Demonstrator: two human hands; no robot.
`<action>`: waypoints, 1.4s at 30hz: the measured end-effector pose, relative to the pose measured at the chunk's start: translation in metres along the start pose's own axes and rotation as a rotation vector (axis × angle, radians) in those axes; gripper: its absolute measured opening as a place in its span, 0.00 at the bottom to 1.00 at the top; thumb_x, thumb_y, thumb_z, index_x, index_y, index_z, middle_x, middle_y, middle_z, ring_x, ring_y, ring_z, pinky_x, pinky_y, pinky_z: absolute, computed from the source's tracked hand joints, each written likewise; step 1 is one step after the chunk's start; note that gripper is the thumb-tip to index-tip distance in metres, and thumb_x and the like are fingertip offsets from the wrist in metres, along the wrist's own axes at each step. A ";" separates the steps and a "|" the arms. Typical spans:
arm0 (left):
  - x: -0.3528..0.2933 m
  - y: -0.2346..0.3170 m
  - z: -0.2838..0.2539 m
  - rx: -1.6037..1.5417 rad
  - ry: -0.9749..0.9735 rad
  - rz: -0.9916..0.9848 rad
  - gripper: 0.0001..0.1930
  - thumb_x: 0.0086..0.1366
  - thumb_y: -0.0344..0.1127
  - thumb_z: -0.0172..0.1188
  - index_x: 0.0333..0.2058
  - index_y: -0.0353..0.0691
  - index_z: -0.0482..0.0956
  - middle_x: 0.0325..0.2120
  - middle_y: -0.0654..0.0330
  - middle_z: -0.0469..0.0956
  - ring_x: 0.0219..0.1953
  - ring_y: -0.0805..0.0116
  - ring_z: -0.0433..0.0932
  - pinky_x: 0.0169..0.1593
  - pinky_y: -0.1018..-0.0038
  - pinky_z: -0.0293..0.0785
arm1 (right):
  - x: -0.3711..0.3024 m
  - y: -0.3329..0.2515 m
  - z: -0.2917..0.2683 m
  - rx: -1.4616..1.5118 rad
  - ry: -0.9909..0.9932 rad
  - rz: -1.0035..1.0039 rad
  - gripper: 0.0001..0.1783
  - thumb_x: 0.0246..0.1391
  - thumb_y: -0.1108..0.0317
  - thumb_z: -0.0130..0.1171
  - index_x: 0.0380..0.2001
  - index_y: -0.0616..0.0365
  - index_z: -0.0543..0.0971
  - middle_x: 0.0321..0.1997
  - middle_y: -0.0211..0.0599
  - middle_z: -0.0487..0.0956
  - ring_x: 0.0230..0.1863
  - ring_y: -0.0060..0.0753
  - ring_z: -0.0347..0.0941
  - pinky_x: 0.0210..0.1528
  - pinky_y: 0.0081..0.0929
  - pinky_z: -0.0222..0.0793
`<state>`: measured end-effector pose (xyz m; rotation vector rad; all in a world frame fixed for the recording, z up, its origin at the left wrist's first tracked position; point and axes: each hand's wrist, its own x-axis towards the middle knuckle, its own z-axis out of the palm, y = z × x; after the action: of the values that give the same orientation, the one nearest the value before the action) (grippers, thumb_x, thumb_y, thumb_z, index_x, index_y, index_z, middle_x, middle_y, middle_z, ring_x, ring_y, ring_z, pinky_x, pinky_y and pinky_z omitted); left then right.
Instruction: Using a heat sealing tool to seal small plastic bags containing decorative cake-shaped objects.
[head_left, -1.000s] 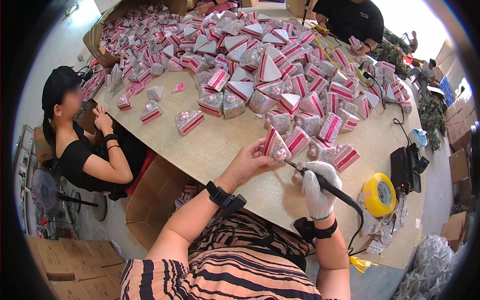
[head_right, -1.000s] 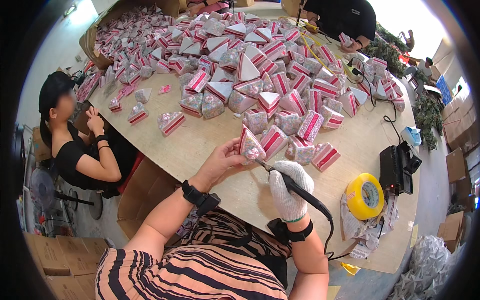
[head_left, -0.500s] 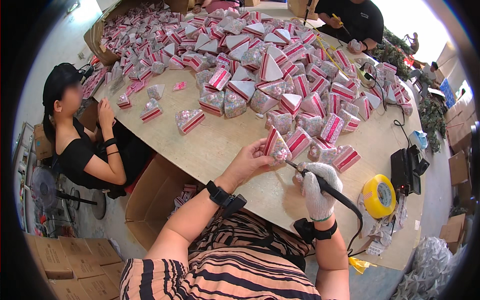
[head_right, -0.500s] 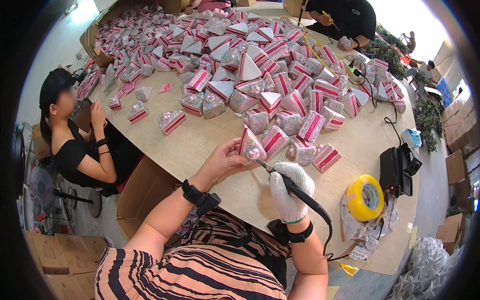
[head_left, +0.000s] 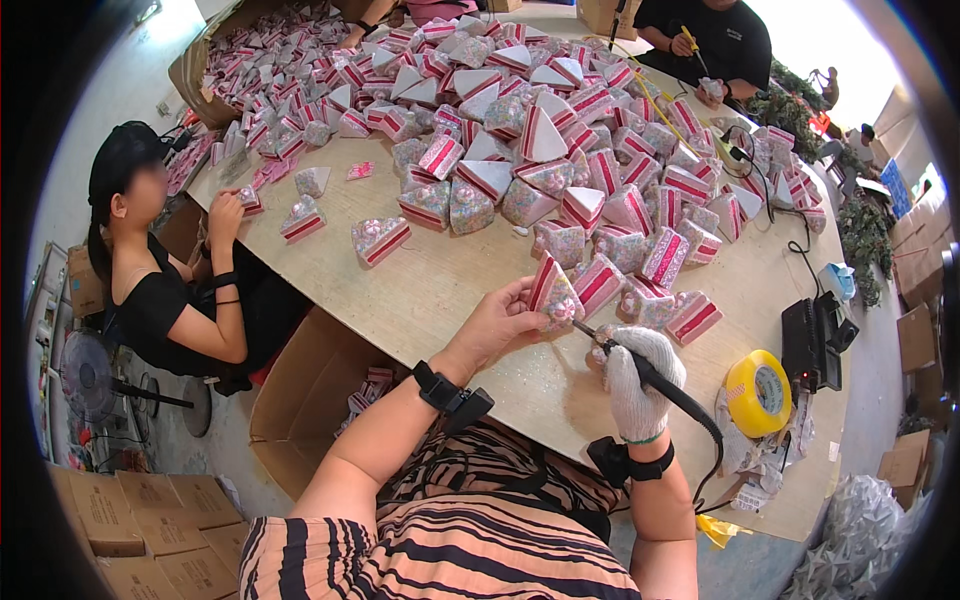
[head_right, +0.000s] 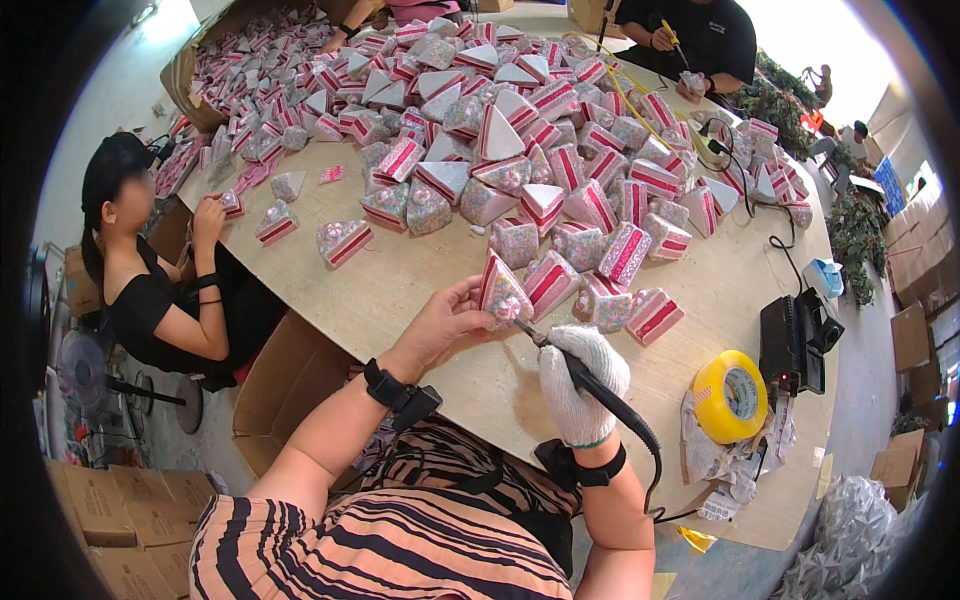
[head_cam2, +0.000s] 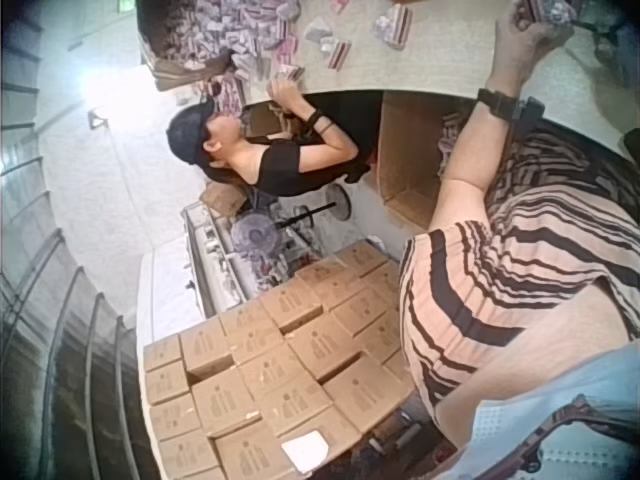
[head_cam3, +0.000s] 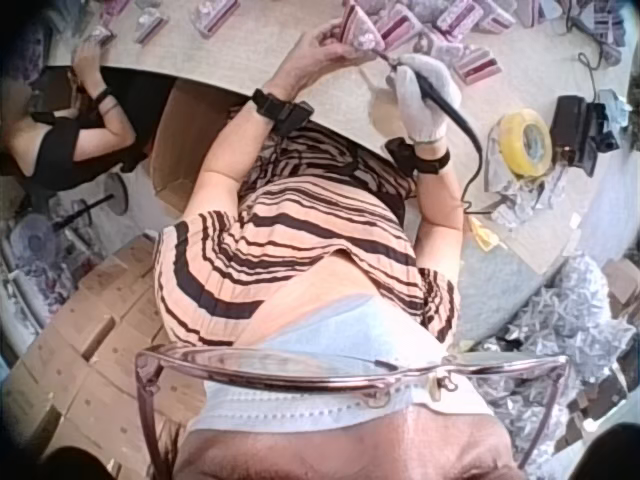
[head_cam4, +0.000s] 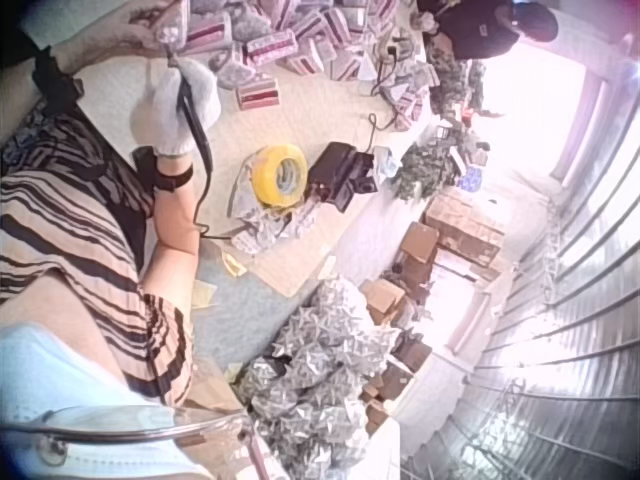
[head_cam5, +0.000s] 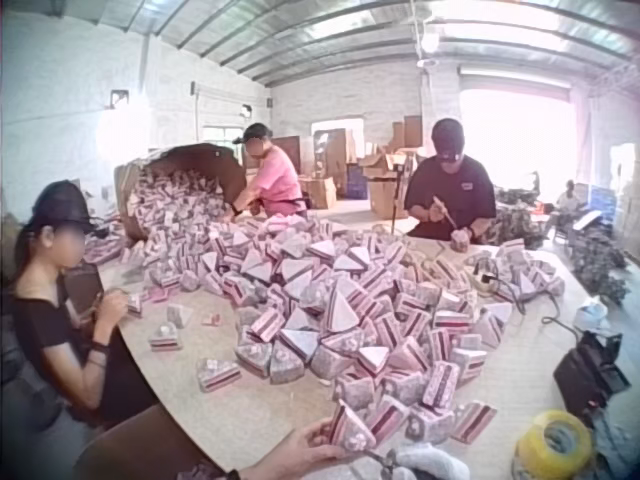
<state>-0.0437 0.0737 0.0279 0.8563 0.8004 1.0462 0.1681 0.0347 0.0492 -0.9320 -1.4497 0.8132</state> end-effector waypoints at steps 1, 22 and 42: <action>0.000 0.001 0.001 -0.005 0.000 -0.003 0.28 0.60 0.21 0.56 0.60 0.32 0.60 0.49 0.55 0.73 0.49 0.67 0.76 0.54 0.68 0.77 | 0.000 0.000 0.000 0.010 0.008 -0.020 0.08 0.45 0.81 0.59 0.33 0.65 0.77 0.31 0.42 0.78 0.30 0.32 0.75 0.36 0.26 0.71; 0.002 -0.004 -0.003 -0.036 -0.023 0.018 0.28 0.61 0.20 0.55 0.60 0.32 0.60 0.49 0.54 0.74 0.49 0.65 0.77 0.54 0.67 0.77 | -0.001 0.001 0.001 0.013 0.005 0.040 0.08 0.46 0.80 0.60 0.33 0.64 0.77 0.30 0.41 0.79 0.30 0.32 0.75 0.36 0.27 0.71; 0.001 -0.008 -0.006 0.036 0.046 -0.003 0.28 0.58 0.22 0.60 0.58 0.34 0.65 0.45 0.62 0.75 0.41 0.77 0.76 0.39 0.80 0.75 | 0.001 -0.001 0.006 -0.026 -0.004 0.054 0.07 0.46 0.80 0.59 0.31 0.63 0.76 0.29 0.42 0.78 0.29 0.35 0.74 0.36 0.27 0.70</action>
<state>-0.0459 0.0740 0.0182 0.8638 0.8616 1.0545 0.1625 0.0354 0.0499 -0.9932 -1.4474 0.8379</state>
